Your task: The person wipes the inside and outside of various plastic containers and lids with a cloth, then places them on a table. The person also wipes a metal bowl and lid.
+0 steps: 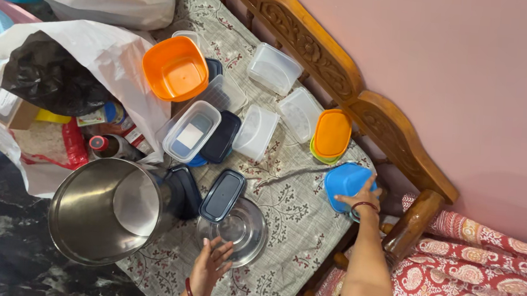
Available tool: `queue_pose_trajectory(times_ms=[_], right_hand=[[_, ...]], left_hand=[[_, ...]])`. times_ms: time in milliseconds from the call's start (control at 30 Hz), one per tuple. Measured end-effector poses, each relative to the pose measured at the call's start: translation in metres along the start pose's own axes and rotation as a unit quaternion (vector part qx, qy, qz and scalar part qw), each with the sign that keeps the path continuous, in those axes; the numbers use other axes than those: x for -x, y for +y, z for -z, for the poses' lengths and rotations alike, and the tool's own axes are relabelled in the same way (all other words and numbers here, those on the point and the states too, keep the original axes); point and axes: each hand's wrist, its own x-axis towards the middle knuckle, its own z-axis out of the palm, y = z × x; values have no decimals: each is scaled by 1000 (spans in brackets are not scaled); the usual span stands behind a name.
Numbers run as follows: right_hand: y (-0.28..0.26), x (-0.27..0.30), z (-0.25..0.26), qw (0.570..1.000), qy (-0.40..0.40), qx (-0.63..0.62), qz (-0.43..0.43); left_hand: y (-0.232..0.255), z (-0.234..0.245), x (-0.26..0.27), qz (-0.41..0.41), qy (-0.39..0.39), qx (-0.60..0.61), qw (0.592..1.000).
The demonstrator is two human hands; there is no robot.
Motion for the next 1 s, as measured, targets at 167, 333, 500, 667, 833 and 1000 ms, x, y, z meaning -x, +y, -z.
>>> queue_pose_trajectory(times_ms=[167,333,500,667,833,1000], right_hand=[[-6,42,-30,999,8,-40,8],[29,127,-93,828,-162,-529,89],[47,232,-172,597,-194,-778,-38],[21,295,-205,393,-286,-859,159],[-1,314,-204,470,-325,-815,98],[-23,307,-190,633,-285,-720,-3]], left_hand=[[-15,17,-15,-10,30,-60,998],[-20,-5,-15,-120,-8,-174,977],[11,-53,54,-373,-73,-459,803],[44,-70,128,-570,-111,-520,627],[41,-47,144,-620,-80,-541,562],[37,-7,118,-424,-1,-535,731]])
